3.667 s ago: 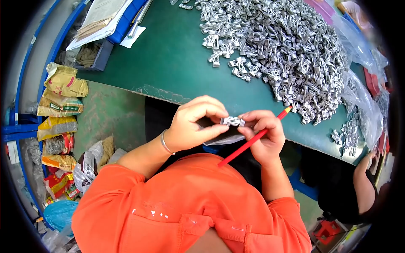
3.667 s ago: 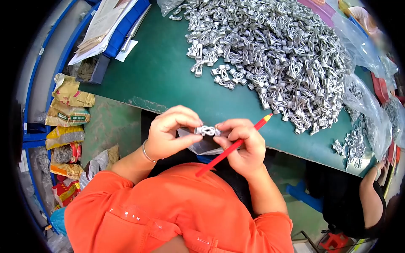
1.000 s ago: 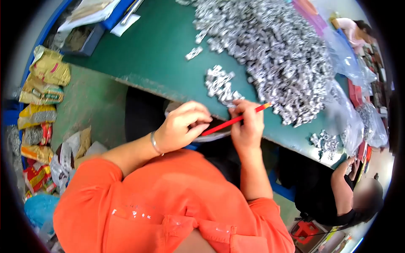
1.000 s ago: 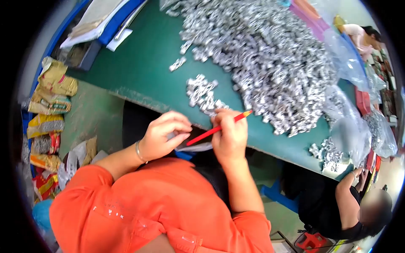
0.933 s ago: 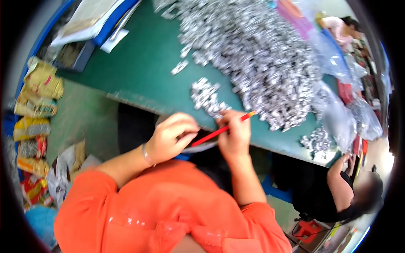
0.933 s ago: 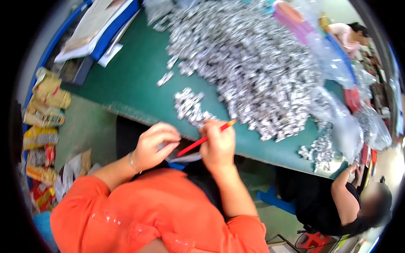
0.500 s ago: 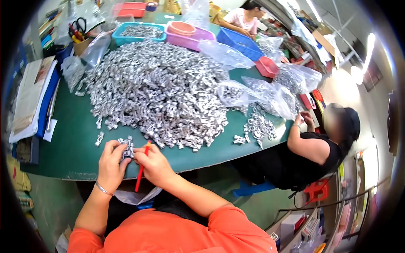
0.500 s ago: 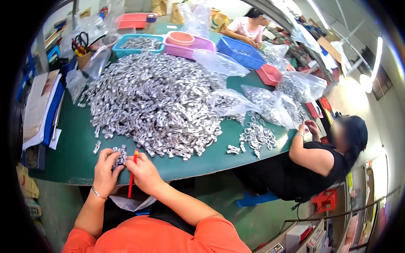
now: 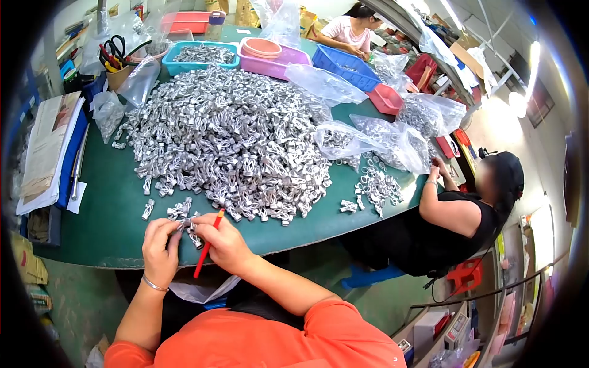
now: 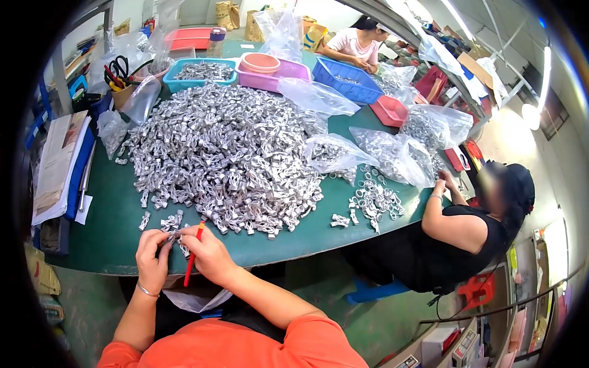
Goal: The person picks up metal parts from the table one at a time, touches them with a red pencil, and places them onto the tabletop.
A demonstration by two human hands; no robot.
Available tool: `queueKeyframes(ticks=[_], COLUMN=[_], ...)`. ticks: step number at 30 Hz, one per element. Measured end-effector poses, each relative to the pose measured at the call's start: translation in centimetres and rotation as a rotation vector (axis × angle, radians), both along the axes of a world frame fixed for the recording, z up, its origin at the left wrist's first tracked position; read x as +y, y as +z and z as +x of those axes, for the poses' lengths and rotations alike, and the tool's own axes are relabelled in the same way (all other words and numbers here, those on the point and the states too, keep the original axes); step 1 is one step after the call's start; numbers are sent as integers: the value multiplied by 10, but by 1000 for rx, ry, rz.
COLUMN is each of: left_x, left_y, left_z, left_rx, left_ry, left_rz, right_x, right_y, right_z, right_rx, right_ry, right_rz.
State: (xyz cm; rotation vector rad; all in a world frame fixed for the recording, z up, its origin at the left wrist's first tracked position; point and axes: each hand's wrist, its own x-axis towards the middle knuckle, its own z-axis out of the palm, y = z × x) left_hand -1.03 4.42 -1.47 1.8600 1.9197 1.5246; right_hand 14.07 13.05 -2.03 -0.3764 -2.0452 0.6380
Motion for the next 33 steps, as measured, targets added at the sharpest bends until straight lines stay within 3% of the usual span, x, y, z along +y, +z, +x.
queueKeyframes(ticks=[4,10,12,14,16,18,22,24,26,33], left_x=[-1,3,-3,-12,-15,-21,-29,-32,-34,-40], left_y=[14,3,13,15,5,6,10,4,4,1], left_z=[3,2,0,5,10,9,18,11,14,11], left_rx=[155,110,77,-270,-381,-281,-514,-302,-558,-518], left_ry=[-58,47,7,-109,-155,-156,-181,-171,-206,-232], left_rz=[-58,-16,54,-54,0,26,-30,-107,-145,-140], right_x=[2,4,1,-14,-24,-28,-33,-35,-39,-32], right_y=[2,8,3,14,19,17,18,19,22,17], right_z=[5,14,16,13,11,10,13,16,17,29], right_rx=[-122,-73,30,183,207,236,245,189,212,244], right_ry=[-143,-236,-139,-7,68,144,188,177,190,195], right_rz=[48,-124,-466,-812,-871,-865,-959,-1008,-1060,-1143])
